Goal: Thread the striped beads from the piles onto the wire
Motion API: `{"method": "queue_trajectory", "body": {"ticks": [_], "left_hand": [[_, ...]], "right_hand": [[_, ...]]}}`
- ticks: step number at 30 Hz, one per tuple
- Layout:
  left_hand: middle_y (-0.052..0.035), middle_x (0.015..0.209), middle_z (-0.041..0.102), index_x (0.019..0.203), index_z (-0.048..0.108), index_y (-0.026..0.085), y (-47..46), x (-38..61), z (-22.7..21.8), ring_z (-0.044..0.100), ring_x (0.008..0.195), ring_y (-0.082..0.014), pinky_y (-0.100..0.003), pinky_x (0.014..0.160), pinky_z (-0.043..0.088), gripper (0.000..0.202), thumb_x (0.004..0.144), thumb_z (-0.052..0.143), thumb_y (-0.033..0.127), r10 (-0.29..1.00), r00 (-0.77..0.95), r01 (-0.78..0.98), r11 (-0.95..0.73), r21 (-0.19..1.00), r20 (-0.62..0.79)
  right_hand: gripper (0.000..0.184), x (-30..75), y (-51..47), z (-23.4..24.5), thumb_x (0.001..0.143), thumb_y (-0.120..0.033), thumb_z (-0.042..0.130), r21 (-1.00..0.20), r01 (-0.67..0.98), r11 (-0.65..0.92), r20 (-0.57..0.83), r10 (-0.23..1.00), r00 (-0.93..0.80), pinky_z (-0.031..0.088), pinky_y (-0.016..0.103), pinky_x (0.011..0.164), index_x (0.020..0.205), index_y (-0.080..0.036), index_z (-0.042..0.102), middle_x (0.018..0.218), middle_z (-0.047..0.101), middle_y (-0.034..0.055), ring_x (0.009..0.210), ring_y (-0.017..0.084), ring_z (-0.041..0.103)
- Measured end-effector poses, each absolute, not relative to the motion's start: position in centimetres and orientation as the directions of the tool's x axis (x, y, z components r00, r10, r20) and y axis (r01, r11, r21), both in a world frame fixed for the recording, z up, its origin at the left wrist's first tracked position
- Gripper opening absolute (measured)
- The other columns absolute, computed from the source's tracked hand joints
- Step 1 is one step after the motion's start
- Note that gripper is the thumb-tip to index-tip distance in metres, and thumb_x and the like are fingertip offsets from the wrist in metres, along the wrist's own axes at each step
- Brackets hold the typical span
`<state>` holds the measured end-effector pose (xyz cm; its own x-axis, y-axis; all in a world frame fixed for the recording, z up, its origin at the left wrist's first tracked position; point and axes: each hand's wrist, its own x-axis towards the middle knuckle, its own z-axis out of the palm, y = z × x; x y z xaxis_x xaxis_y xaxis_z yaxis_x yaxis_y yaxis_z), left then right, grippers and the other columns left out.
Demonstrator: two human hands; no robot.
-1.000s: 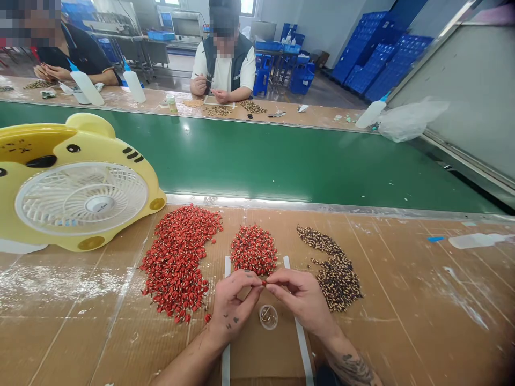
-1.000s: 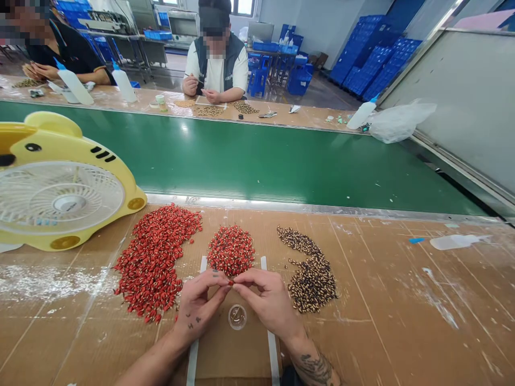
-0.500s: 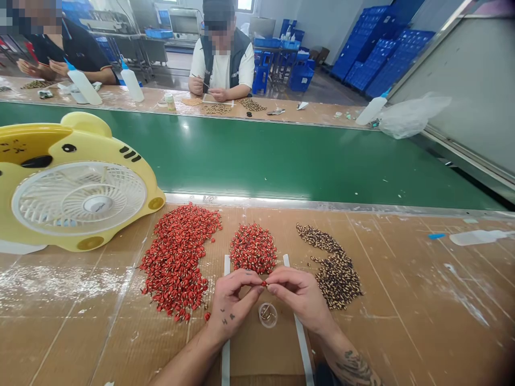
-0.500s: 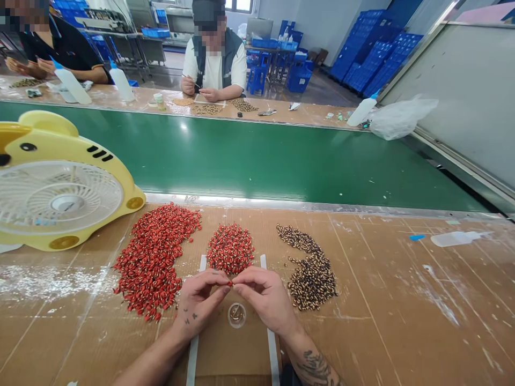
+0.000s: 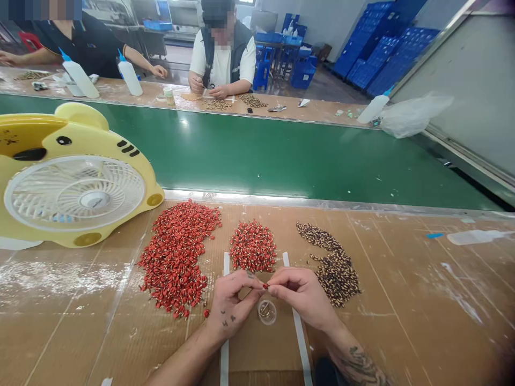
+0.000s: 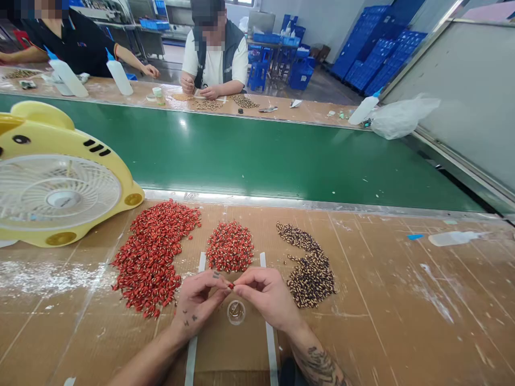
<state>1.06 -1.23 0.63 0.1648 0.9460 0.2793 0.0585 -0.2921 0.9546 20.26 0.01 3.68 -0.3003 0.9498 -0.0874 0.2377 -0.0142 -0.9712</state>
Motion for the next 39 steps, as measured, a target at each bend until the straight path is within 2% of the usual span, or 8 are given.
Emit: {"method": "queue_trajectory", "body": {"ticks": [5, 13, 20, 24, 28, 32, 34, 39], "left_hand": [[-0.0041, 0.077, 0.076, 0.081, 0.074, 0.02, -1.3, 1.0, 0.6, 0.069, 0.068, -0.0144, -0.023, 0.066, 0.052, 0.013, 0.083, 0.067, 0.009, 0.925, 0.16, 0.029, -0.353, 0.935, 0.345], [-0.0028, 0.071, 0.073, 0.077, 0.072, 0.018, -0.8, 1.3, 0.7, 0.065, 0.063, -0.0131, -0.021, 0.062, 0.049, 0.009, 0.083, 0.068, 0.013, 0.945, 0.135, 0.12, -0.314, 0.942, 0.298], [-0.0023, 0.077, 0.071, 0.08, 0.07, 0.018, 0.7, 0.7, 1.0, 0.064, 0.07, -0.0143, -0.021, 0.065, 0.049, 0.011, 0.085, 0.061, 0.014, 0.984, 0.084, 0.313, -0.175, 0.933, 0.156], [-0.0005, 0.072, 0.07, 0.079, 0.069, 0.018, 2.1, 0.7, 0.7, 0.064, 0.066, -0.0136, -0.021, 0.063, 0.048, 0.016, 0.086, 0.056, 0.012, 0.982, 0.11, 0.474, -0.186, 0.86, 0.152], [-0.0021, 0.08, 0.073, 0.087, 0.069, 0.019, 3.0, 0.6, 1.2, 0.066, 0.07, -0.0148, -0.022, 0.066, 0.048, 0.021, 0.088, 0.05, 0.012, 0.965, 0.094, 0.616, -0.25, 0.747, 0.246], [-0.0034, 0.083, 0.071, 0.089, 0.068, 0.019, 2.1, -2.3, 3.2, 0.064, 0.072, -0.016, -0.024, 0.067, 0.047, 0.018, 0.09, 0.051, 0.016, 0.955, 0.076, 0.742, -0.246, 0.623, 0.286], [-0.0037, 0.081, 0.07, 0.089, 0.068, 0.019, 0.7, -4.7, 4.3, 0.063, 0.068, -0.0164, -0.026, 0.066, 0.047, 0.016, 0.09, 0.052, 0.019, 0.972, 0.073, 0.809, -0.189, 0.557, 0.223], [-0.005, 0.079, 0.07, 0.09, 0.069, 0.02, -4.2, -8.2, 5.0, 0.066, 0.072, -0.0194, -0.027, 0.066, 0.046, 0.021, 0.092, 0.049, 0.018, 0.982, 0.164, 0.914, -0.117, 0.388, -0.09]], "right_hand": [[0.018, 20.3, 0.0, 3.5, 0.081, -0.033, 0.074, -0.978, 0.204, -0.042, -0.104, 0.946, -0.306, 0.047, 0.025, 0.061, 0.073, -0.016, 0.076, 0.07, 0.072, 0.005, 0.064, 0.015, 0.062], [0.015, 19.7, 0.2, 2.9, 0.081, -0.031, 0.073, -0.979, 0.194, -0.056, -0.108, 0.958, -0.267, 0.05, 0.026, 0.064, 0.076, -0.017, 0.077, 0.074, 0.074, 0.0049, 0.067, 0.016, 0.064], [0.03, 20.7, 0.9, 1.5, 0.082, -0.038, 0.073, -0.991, 0.12, -0.063, -0.077, 0.991, -0.111, 0.058, 0.032, 0.077, 0.103, -0.018, 0.075, 0.092, 0.077, 0.0085, 0.083, 0.022, 0.072], [0.028, 22.3, 0.9, 0.9, 0.088, -0.041, 0.066, -0.98, 0.197, 0.012, -0.003, 0.997, -0.074, 0.057, 0.033, 0.078, 0.101, -0.018, 0.074, 0.098, 0.076, 0.01, 0.088, 0.023, 0.071], [0.022, 22.8, 0.8, 1.2, 0.09, -0.036, 0.063, -0.913, 0.375, 0.158, 0.107, 0.982, -0.156, 0.054, 0.032, 0.074, 0.097, -0.02, 0.075, 0.089, 0.075, 0.0061, 0.078, 0.02, 0.069], [0.02, 23.0, 0.6, 2.1, 0.092, -0.033, 0.059, -0.866, 0.432, 0.25, 0.164, 0.96, -0.227, 0.052, 0.031, 0.077, 0.091, -0.021, 0.075, 0.085, 0.075, 0.0038, 0.077, 0.019, 0.068], [0.02, 23.2, 0.5, 2.4, 0.093, -0.031, 0.057, -0.855, 0.443, 0.271, 0.15, 0.946, -0.288, 0.051, 0.03, 0.075, 0.091, -0.021, 0.074, 0.087, 0.075, 0.0034, 0.079, 0.019, 0.068], [0.019, 23.1, 0.2, 2.7, 0.095, -0.029, 0.054, -0.818, 0.471, 0.33, 0.093, 0.884, -0.458, 0.048, 0.03, 0.073, 0.092, -0.022, 0.072, 0.086, 0.072, 0.0023, 0.077, 0.018, 0.065]]}}
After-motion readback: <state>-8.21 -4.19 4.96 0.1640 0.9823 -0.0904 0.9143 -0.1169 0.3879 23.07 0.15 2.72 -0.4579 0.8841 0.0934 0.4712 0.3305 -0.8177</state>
